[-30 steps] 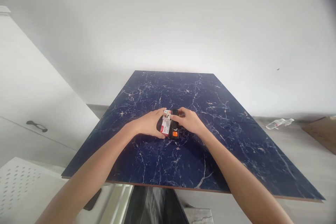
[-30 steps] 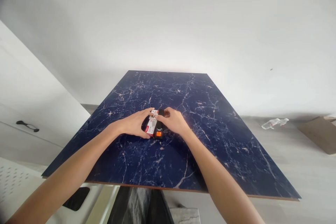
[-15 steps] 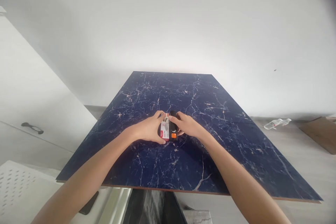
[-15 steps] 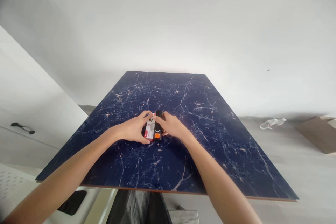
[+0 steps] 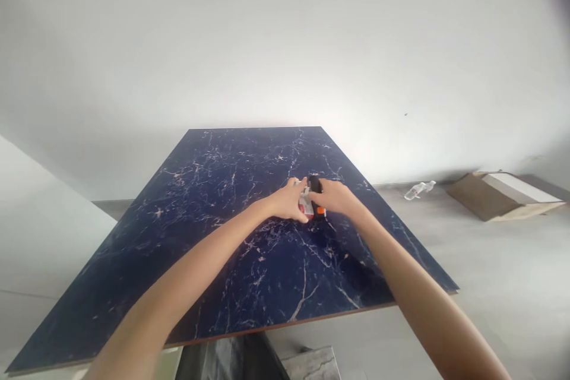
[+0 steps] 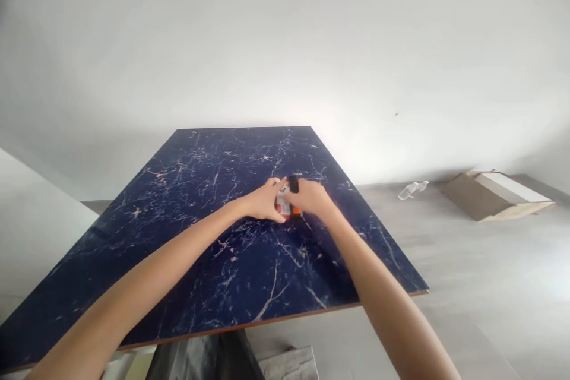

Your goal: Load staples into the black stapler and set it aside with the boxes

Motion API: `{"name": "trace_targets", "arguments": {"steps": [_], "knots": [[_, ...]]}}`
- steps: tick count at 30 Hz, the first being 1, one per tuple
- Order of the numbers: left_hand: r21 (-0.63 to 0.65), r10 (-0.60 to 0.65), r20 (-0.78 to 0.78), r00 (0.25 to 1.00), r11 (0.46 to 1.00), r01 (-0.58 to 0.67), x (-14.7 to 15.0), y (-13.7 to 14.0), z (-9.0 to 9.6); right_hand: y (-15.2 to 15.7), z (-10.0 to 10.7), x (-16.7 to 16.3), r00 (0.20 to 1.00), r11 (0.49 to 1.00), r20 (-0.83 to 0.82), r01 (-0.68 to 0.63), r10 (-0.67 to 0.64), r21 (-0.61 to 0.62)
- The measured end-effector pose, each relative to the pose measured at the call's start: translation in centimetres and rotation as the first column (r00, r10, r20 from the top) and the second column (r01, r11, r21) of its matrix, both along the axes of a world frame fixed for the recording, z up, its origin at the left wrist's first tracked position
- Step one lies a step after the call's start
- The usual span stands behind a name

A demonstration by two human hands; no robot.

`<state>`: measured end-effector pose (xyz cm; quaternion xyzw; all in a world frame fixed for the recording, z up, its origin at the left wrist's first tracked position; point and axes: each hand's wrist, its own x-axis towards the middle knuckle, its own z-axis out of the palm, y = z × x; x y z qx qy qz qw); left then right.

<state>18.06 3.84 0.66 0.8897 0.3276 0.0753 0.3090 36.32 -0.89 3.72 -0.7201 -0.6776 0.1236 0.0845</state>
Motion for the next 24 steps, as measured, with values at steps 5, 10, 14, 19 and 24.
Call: {"name": "trace_targets", "arguments": {"steps": [5, 10, 14, 19, 24], "knots": [[0.039, -0.031, 0.049, 0.998, 0.999, 0.029, 11.8, 3.3, -0.9, 3.1, 0.9, 9.9, 0.99, 0.988, 0.087, 0.118, -0.11, -0.099], [0.04, -0.034, -0.071, 0.997, 0.999, 0.037, 15.7, 4.0, -0.5, 3.6, -0.4, 13.6, 0.978, 0.976, 0.024, 0.207, -0.206, -0.062], [0.127, -0.01, -0.202, 0.979, 0.991, 0.036, 15.5, 3.5, 0.8, 3.2, -1.5, 13.8, 0.976, 0.976, -0.041, 0.214, -0.216, -0.042], [0.15, -0.021, -0.268, 0.963, 0.987, 0.063, 14.5, 3.2, 1.3, 2.7, -0.8, 13.9, 0.903, 0.916, -0.194, 0.398, -0.384, 0.04], [0.197, -0.019, -0.115, 0.993, 0.98, 0.042, 8.2, 2.7, 1.9, 1.9, 1.2, 9.1, 0.888, 0.695, -0.304, 0.459, -0.344, 0.554]]}}
